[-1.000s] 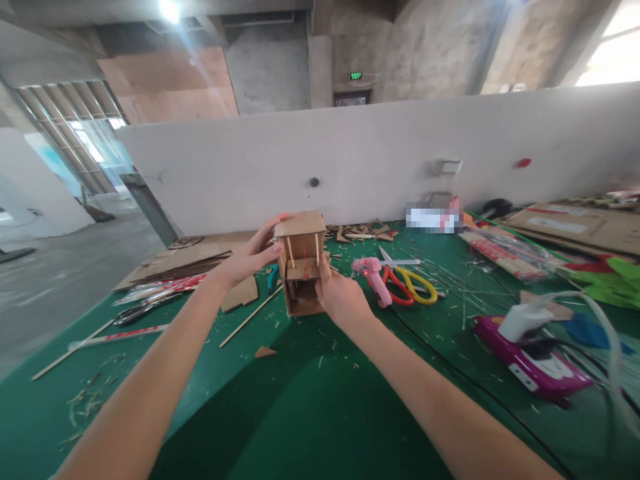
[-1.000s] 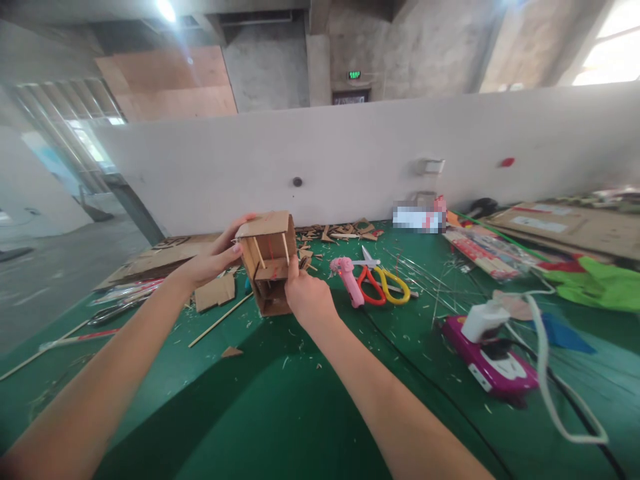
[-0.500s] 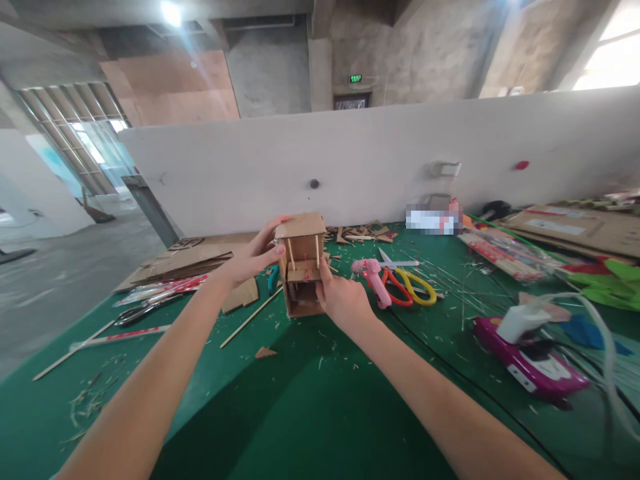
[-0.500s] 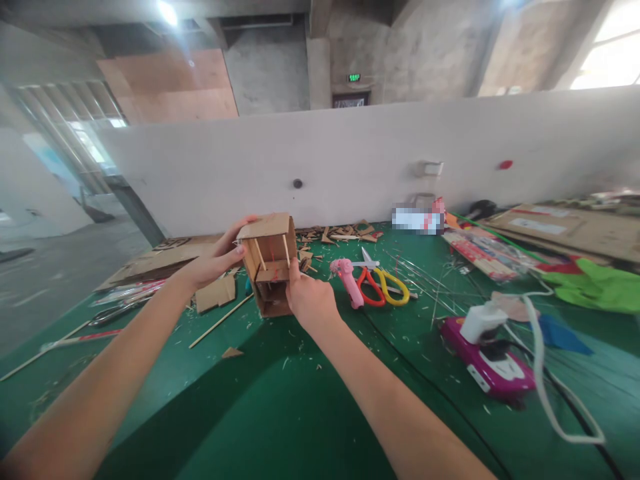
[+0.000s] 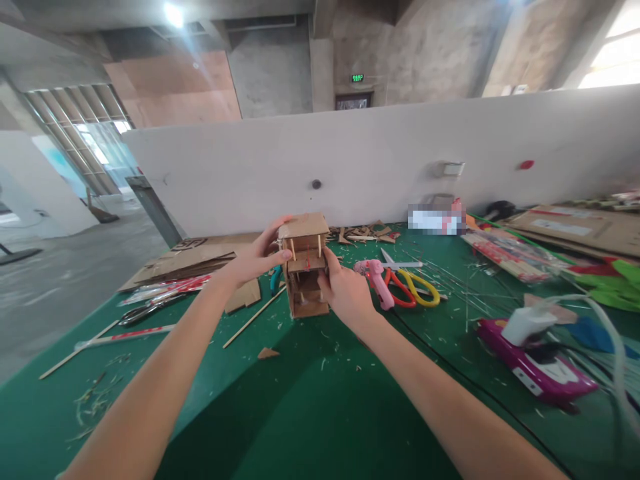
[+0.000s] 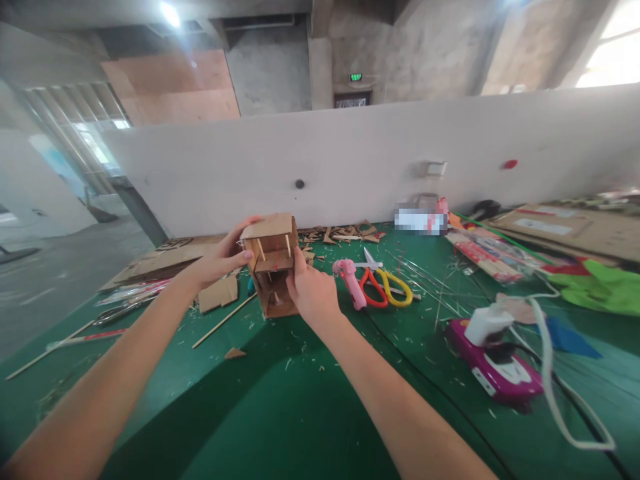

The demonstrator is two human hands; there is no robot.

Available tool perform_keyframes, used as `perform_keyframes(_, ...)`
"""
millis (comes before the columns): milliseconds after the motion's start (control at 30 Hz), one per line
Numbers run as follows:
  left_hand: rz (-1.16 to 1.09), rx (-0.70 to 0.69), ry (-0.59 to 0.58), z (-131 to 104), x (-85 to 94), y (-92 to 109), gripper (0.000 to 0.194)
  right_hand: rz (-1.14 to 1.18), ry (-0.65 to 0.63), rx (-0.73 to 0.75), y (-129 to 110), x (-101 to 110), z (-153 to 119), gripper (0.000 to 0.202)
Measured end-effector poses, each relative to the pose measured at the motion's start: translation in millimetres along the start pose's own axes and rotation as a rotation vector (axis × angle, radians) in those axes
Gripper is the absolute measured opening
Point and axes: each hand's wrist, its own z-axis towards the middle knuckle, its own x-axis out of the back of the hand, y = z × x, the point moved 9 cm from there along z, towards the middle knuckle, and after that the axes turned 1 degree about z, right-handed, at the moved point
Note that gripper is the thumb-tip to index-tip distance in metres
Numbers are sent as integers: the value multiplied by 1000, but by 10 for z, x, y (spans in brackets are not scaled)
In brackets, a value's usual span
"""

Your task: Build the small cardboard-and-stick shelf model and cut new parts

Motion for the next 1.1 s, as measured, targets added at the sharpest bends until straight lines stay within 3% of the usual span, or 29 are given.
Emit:
perform_keyframes(233,40,-14,-3,1,3,26,70,-37,44,-37,-34,224,97,57)
perform_keyframes(533,19,12,-5,3,5,2,71,-60,61,-46,-66,318,136,57)
perform_keyframes(933,41,12,11,-7,-2,39,70,-19,56,-12,-54,274,103,54)
perform_keyframes(1100,89,-2,96,8,19,66,65,20,47,-9,-25,247,86,54)
